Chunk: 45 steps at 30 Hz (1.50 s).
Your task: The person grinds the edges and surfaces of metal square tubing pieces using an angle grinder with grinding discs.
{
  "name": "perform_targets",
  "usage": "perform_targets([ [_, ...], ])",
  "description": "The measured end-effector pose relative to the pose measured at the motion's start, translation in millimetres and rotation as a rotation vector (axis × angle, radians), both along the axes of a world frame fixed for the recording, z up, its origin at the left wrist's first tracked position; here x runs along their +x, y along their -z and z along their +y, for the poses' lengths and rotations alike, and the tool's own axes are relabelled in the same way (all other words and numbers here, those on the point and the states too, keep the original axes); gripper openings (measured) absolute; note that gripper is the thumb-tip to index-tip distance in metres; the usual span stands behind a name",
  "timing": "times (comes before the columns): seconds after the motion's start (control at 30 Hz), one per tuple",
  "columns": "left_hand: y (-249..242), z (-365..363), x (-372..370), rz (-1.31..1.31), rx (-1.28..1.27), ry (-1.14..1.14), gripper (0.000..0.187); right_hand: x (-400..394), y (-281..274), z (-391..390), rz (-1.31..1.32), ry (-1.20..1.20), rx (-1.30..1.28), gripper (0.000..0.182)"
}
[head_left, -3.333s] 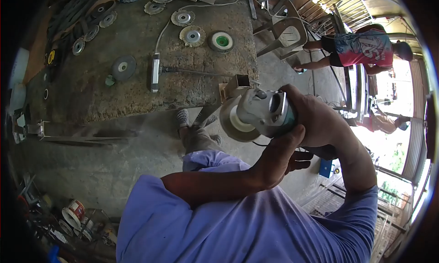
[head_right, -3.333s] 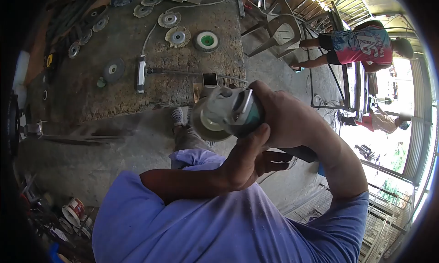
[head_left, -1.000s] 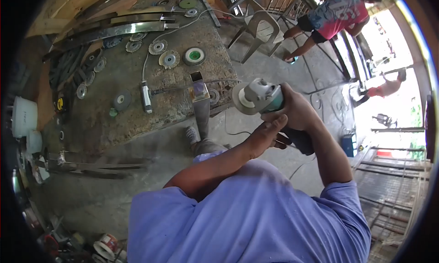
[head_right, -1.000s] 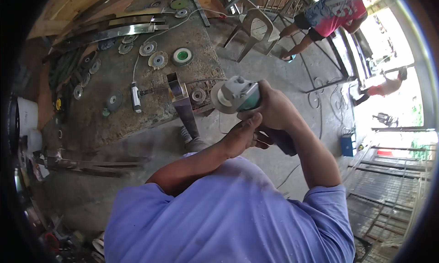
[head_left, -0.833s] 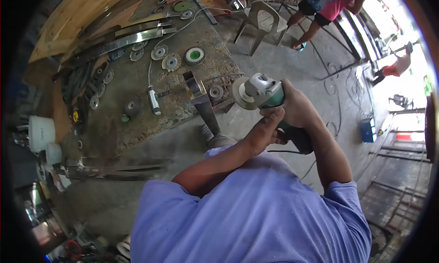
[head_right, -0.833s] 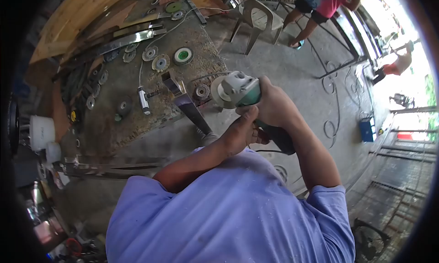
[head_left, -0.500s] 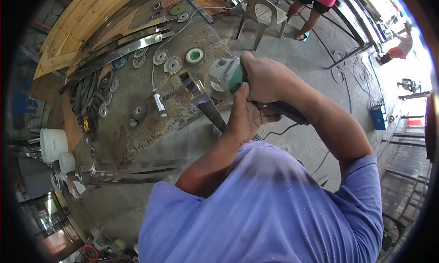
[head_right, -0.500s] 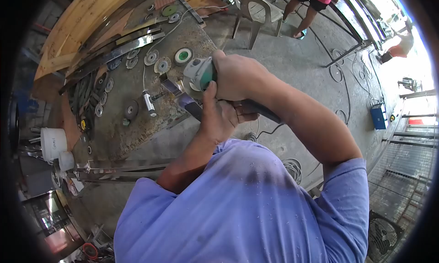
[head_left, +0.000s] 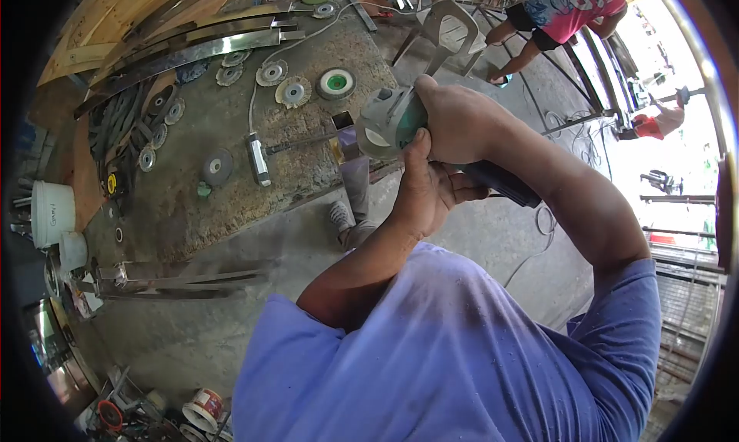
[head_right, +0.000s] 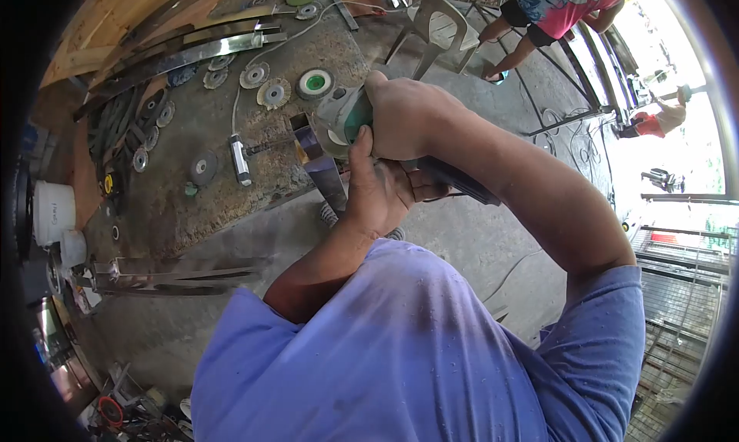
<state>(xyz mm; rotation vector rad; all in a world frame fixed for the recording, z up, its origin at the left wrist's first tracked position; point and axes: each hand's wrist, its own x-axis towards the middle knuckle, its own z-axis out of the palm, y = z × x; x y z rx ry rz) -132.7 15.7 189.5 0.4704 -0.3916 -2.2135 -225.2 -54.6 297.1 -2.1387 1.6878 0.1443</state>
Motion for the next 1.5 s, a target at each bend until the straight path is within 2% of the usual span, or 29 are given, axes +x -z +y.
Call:
perform_targets([
  [0.2,7.7,-13.8,4.4,0.104,0.027,-0.015,0.106,14.3,-8.8,-8.8,0.045,0.002,0.030,0.050],
  [0.33,-7.7,3.9,1.5,0.129,0.017,-0.009,0.102,14.5,-19.5,0.5,0.057,-0.001,0.077,0.052],
  [0.43,-1.9,1.0,-0.6,0.186,0.033,-0.043,0.101,16.7,-26.3,-0.2,0.048,-0.015,0.082,0.053],
  [0.53,11.1,-17.0,6.9,0.364,0.088,-0.015,0.101,23.0,-22.9,-10.4,0.067,-0.020,0.058,0.052],
  [0.57,8.8,-16.4,6.2,0.298,0.070,-0.041,0.100,23.9,-23.5,-11.2,0.081,-0.024,0.050,0.052],
  [0.77,1.4,34.4,-23.2,0.328,-0.057,-0.023,0.105,-2.3,-44.7,33.0,-0.006,-0.135,0.096,0.050],
  [0.87,3.5,44.7,-23.8,0.074,-0.028,0.129,0.107,-29.4,-19.9,46.1,-0.033,-0.008,0.085,0.055],
  [0.93,10.7,49.9,-23.3,-0.014,-0.115,0.189,0.102,-47.2,8.8,58.3,-0.137,0.111,0.040,0.060],
  [1.07,45.5,62.2,-10.3,-0.253,-0.369,0.298,0.089,-68.5,21.1,84.2,-0.415,0.369,0.083,0.076],
  [1.1,49.2,60.9,4.1,-0.417,-0.506,0.354,0.079,-76.6,38.1,90.4,-0.511,0.431,0.015,0.086],
  [1.2,36.7,52.4,55.0,-1.008,-0.934,0.620,0.082,-96.0,67.7,111.1,-0.822,0.621,-0.032,0.085],
  [1.27,37.3,36.5,99.5,-1.329,-0.764,0.782,0.081,-108.3,84.6,126.7,-1.156,0.649,-0.014,0.080],
  [1.33,15.7,25.7,122.8,-1.597,-0.411,0.585,0.084,-128.5,102.7,138.4,-1.497,0.577,0.091,0.076],
  [1.37,37.5,24.2,135.1,-1.653,-0.522,0.308,0.079,-141.0,124.0,146.6,-1.598,0.556,0.088,0.078],
  [1.43,116.7,11.4,157.2,-1.713,-0.733,-0.292,0.070,-155.4,163.1,162.6,-1.789,0.572,0.073,0.081],
  [1.5,134.2,-9.2,142.7,-1.413,-0.704,-0.242,0.068,-162.4,180.3,168.3,-1.901,0.582,0.063,0.084],
])
